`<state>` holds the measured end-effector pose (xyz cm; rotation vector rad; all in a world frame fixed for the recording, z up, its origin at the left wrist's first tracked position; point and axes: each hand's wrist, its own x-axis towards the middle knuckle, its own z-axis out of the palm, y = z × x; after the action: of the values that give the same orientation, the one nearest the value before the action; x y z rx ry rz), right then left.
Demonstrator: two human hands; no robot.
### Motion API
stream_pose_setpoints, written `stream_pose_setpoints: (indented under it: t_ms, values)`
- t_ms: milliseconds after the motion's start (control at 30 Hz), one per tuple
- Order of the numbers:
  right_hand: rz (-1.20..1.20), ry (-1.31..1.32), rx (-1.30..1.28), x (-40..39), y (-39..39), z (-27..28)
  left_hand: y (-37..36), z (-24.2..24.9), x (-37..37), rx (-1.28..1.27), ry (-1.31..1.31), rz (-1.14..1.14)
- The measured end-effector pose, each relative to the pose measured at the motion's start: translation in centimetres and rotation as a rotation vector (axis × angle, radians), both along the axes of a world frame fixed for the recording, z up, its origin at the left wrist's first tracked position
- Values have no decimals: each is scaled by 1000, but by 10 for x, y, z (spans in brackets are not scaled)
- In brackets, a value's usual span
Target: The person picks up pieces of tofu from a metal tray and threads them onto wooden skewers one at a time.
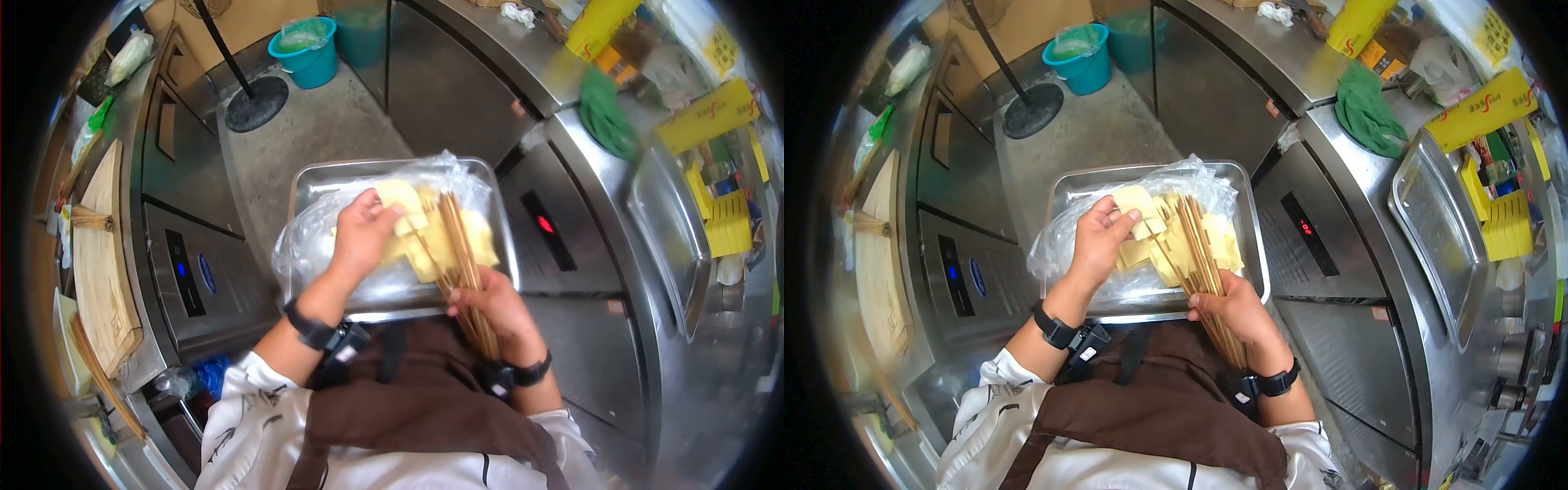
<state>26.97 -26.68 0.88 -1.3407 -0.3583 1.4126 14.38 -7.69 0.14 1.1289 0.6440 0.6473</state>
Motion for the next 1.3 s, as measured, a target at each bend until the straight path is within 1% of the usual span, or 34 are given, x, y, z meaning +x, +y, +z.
stream_pose_setpoints:
  t_ms: [100,200,300,400,567,700,800,900,1067,1100,1200,1300]
  values:
    - [-11,10,-4,0,-2,-2,-17,0,3,132,-113,125]
    - [-20,1,-8,-2,-1,2,-30,-13,-8,315,-28,81]
    - [-27,1,-6,-3,-2,4,-37,-17,-11,275,-18,75]
    - [-19,6,0,-5,-1,5,-32,-17,-1,149,-179,182]
    - [-34,-2,-15,-5,-1,3,-33,-2,-2,13,-123,141]
    - [-30,-11,-18,-5,-2,1,-24,-10,-4,-78,-10,78]
    - [-38,-17,-18,-5,-2,3,-26,-9,-5,-190,29,77]
    - [-33,-6,-8,-4,-2,0,-32,-7,-4,-215,28,115]
    - [-49,-2,-7,-5,-1,1,-41,-15,-7,-193,81,87]
    - [-51,2,-1,-4,-1,1,-41,-14,-7,-191,78,89]
    - [-40,-2,-5,-4,-1,2,-38,-5,-1,-236,-26,210]
    - [-33,-11,-4,-3,-2,-1,-31,-5,-2,-275,-5,179]
